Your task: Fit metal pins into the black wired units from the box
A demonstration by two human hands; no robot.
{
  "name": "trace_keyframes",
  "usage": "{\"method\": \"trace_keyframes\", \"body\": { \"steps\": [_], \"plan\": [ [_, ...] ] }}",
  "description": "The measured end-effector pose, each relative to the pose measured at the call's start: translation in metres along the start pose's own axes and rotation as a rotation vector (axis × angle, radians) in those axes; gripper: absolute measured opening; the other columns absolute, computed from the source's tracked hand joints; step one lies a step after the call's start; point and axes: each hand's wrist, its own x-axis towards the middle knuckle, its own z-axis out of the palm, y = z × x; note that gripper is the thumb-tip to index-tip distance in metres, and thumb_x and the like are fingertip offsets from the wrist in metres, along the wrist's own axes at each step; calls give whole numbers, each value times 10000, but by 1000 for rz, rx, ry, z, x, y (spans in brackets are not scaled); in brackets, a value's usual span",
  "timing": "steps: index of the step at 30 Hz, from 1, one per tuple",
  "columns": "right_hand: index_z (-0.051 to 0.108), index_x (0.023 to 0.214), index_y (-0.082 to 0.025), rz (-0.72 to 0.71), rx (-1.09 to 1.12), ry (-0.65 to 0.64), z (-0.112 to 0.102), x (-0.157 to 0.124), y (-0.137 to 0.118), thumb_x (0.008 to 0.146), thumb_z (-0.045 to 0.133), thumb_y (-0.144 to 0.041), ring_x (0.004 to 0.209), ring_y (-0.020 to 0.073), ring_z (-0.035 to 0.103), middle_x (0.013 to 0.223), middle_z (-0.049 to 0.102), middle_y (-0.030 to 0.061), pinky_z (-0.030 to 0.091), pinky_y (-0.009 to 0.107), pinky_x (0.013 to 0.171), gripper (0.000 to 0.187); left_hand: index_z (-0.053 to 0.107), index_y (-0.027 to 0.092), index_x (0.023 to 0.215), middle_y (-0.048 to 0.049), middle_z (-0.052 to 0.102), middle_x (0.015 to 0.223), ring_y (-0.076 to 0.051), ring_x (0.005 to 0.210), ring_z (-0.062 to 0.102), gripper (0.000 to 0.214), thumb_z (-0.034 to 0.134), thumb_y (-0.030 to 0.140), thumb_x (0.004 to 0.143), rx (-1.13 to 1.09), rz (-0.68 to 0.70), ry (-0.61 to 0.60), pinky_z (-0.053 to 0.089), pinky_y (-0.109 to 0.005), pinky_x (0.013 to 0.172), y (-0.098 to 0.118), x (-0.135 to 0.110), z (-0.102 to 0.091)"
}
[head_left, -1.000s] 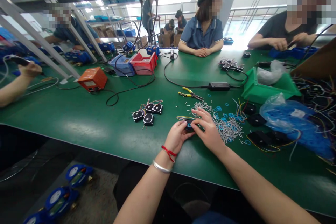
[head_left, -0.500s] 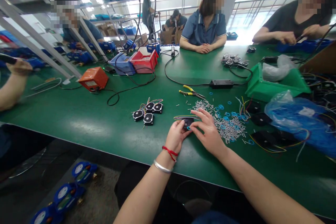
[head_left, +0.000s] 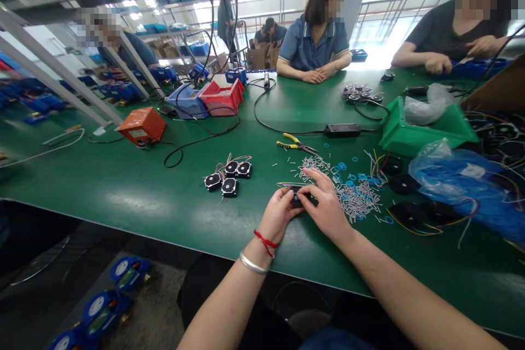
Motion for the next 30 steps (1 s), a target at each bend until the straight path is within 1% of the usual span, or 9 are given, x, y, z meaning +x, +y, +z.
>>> {"method": "trace_keyframes", "body": {
  "steps": [6, 11, 13, 15, 18, 21, 24, 27, 30],
  "plan": [
    [605, 866, -210, -1, 35, -23, 0, 0, -1, 826, 534, -169, 1284, 230, 309, 1323, 431, 48, 277, 470, 1073, 91, 528, 156, 994, -76, 595, 996, -132, 820, 586, 288, 644, 248, 746, 23, 30, 1, 482, -251, 702, -2, 0, -1],
    [577, 995, -222, -1, 100, -32, -5, 0, -6, 856, 467, -160, 1263, 218, 350, 1317, 438, 56, 296, 469, 1063, 188, 528, 140, 958, -79, 603, 958, -157, 808, 597, 284, 653, 247, 726, 42, 72, 45, 493, -294, 707, 1, 1, 0],
    [551, 1079, -226, -20, 108, -57, -6, -1, -7, 850, 478, -167, 1270, 219, 341, 1332, 424, 57, 285, 466, 1071, 248, 526, 140, 956, -82, 602, 956, -166, 816, 597, 285, 652, 250, 725, 66, 103, 73, 491, -285, 688, 4, 0, 0],
    [497, 1191, -231, -54, 105, -107, -5, -1, -7, 826, 522, -182, 1284, 224, 318, 1358, 398, 58, 265, 465, 1084, 369, 527, 144, 972, -81, 602, 959, -161, 823, 594, 289, 643, 263, 736, 85, 120, 90, 482, -267, 681, 7, 0, -1],
    [385, 1316, -240, -78, 96, -154, -2, -1, -5, 814, 536, -174, 1298, 219, 293, 1379, 377, 53, 246, 461, 1096, 529, 529, 159, 1006, -69, 598, 973, -142, 831, 585, 285, 614, 291, 768, 58, 135, 43, 470, -267, 730, 7, -1, -2],
    [363, 1336, -253, -71, 84, -145, 1, -2, -2, 827, 501, -147, 1300, 205, 293, 1379, 377, 45, 240, 450, 1101, 538, 527, 170, 1017, -63, 593, 993, -146, 857, 580, 278, 585, 322, 792, 21, 138, -16, 460, -293, 776, 6, -1, -2],
    [411, 1305, -267, -66, 65, -154, 1, -4, -1, 817, 521, -157, 1306, 214, 280, 1394, 350, 42, 245, 449, 1098, 512, 528, 176, 1015, -60, 595, 1009, -160, 906, 574, 307, 640, 282, 749, 70, 165, 30, 450, -297, 799, 4, 0, -3],
    [442, 1281, -283, -51, 42, -169, 2, -6, 0, 811, 543, -183, 1318, 232, 256, 1428, 288, 38, 248, 464, 1090, 491, 527, 181, 1009, -56, 598, 1036, -166, 989, 553, 336, 677, 222, 711, 147, 261, 103, 421, -295, 870, 1, 1, -4],
    [445, 1278, -282, -28, 22, -179, 4, -6, 2, 810, 562, -221, 1326, 243, 237, 1445, 253, 42, 247, 474, 1087, 486, 526, 188, 1017, -60, 596, 1071, -172, 1048, 533, 350, 682, 209, 704, 153, 300, 109, 389, -302, 929, -1, 2, -2]
  ]
}}
